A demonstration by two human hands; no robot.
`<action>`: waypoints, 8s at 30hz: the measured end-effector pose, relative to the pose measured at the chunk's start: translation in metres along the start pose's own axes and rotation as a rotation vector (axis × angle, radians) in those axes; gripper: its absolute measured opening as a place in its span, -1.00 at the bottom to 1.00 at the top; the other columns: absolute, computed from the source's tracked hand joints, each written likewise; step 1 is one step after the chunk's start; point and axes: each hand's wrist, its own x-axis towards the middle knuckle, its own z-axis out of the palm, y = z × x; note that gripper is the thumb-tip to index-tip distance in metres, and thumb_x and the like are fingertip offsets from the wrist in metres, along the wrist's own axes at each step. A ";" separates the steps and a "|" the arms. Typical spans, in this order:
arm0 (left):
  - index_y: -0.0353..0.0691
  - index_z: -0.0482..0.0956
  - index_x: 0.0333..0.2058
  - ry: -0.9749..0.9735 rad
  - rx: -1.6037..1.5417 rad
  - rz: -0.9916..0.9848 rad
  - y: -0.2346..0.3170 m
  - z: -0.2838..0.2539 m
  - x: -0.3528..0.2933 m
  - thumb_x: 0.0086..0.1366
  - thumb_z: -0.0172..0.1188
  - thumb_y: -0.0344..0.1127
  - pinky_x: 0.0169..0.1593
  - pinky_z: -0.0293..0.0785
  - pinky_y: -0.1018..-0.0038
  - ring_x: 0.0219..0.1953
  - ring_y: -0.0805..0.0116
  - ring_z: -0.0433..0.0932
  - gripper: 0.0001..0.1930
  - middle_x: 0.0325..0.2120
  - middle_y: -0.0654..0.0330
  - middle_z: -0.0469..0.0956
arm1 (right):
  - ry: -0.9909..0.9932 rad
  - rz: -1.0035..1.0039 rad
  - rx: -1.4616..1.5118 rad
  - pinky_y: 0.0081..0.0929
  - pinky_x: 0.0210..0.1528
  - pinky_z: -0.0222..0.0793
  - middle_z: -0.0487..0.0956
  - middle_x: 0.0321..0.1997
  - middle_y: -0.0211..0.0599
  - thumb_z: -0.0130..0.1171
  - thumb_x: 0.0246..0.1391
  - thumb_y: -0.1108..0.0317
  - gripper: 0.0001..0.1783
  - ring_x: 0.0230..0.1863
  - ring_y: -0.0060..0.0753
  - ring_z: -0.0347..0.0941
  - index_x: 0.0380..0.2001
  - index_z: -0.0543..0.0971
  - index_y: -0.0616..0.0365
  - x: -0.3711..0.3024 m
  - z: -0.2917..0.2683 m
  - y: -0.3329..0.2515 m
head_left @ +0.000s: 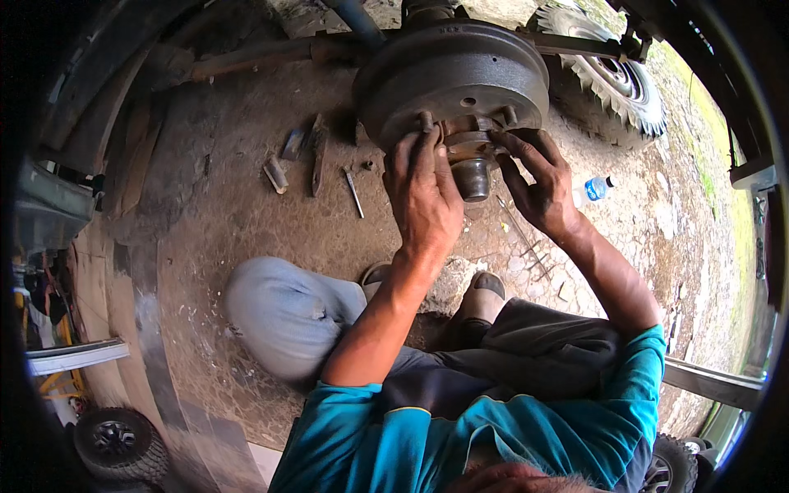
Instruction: The person sits on the ground and works on a vehicle wheel hub, using their hands to manipulate and remove a metal retaining clip. They then use a metal tool to pry and adjust components within the hub assembly.
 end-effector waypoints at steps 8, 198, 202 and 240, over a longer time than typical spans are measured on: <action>-0.37 0.66 0.17 0.030 -0.005 -0.007 0.012 0.009 -0.010 0.59 0.05 -0.34 0.27 0.42 0.01 0.14 -0.19 0.55 -0.65 0.10 -0.16 0.58 | -0.018 -0.044 -0.028 -0.11 -0.01 0.63 0.67 0.02 0.00 0.37 0.13 0.65 -0.48 -0.01 0.11 0.67 0.19 0.68 0.14 -0.002 -0.019 -0.003; -0.22 0.67 0.21 -0.069 -0.028 0.033 -0.008 -0.008 0.002 0.54 0.18 -0.28 0.25 0.40 0.00 0.19 -0.11 0.53 -0.64 0.17 0.00 0.55 | 0.029 -0.010 -0.028 -0.14 0.11 0.59 0.67 0.10 0.06 0.34 0.21 0.61 -0.55 0.10 0.14 0.66 0.17 0.68 0.19 0.000 0.005 0.002; -0.40 0.68 0.16 -0.055 -0.033 0.046 -0.008 -0.010 0.006 0.61 0.07 -0.30 0.23 0.48 0.06 0.11 -0.19 0.60 -0.64 0.07 -0.18 0.62 | 0.032 -0.027 -0.049 -0.15 0.12 0.59 0.68 0.09 0.04 0.34 0.20 0.62 -0.56 0.09 0.12 0.67 0.16 0.67 0.21 0.002 0.004 -0.003; -0.40 0.66 0.18 -0.068 -0.021 0.042 -0.004 -0.012 0.006 0.60 0.09 -0.31 0.25 0.47 0.08 0.14 -0.18 0.58 -0.64 0.07 -0.19 0.58 | 0.085 -0.034 -0.020 -0.08 0.03 0.63 0.69 0.06 0.06 0.38 0.10 0.65 -0.52 0.03 0.19 0.68 0.13 0.70 0.20 0.001 0.009 0.004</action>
